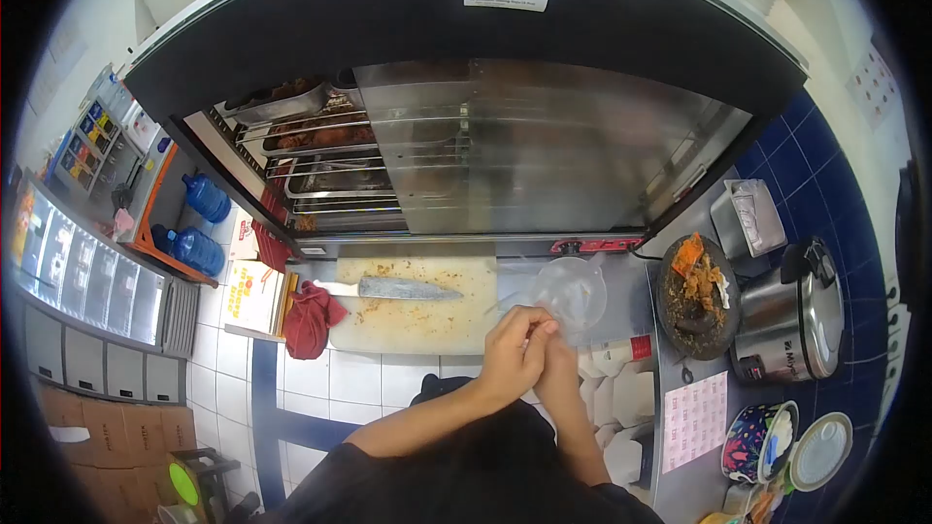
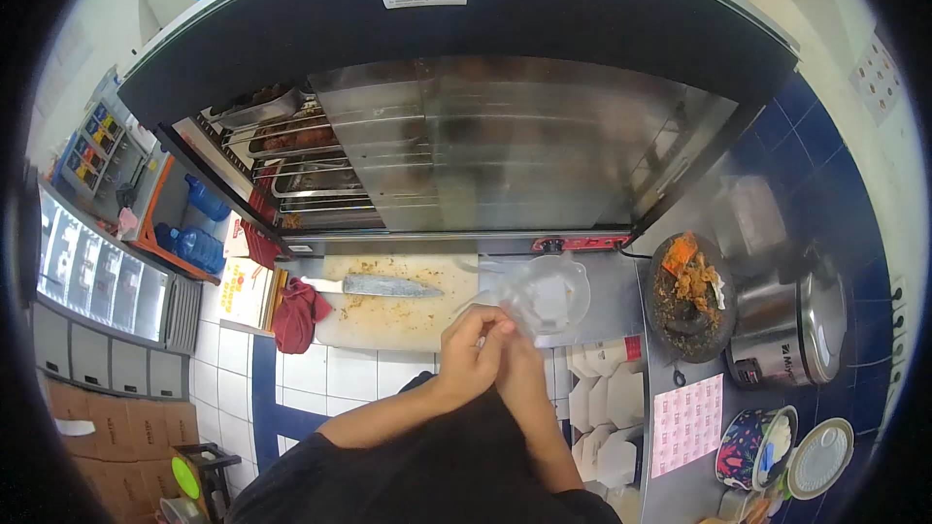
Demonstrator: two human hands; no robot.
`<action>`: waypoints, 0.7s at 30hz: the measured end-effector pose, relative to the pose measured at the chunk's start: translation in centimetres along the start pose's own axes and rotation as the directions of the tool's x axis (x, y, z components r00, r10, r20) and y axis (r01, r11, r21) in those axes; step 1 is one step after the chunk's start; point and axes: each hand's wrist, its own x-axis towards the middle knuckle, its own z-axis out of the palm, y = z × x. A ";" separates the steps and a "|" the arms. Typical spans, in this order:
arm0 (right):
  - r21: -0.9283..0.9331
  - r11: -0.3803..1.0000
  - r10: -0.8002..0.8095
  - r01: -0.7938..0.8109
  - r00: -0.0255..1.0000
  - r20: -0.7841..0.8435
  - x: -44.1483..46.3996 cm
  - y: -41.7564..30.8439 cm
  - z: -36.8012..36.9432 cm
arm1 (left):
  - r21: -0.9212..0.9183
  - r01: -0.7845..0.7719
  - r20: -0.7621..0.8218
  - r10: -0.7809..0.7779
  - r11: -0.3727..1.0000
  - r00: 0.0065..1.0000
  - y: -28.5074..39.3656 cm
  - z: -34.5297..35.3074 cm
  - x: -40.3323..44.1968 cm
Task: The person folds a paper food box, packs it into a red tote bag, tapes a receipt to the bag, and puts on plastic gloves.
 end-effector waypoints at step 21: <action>0.714 0.619 -0.219 0.327 0.945 -0.243 9.5 -15.2 -0.8 | 0.222 -0.711 0.154 0.696 0.667 0.701 1.7 -4.8 1.9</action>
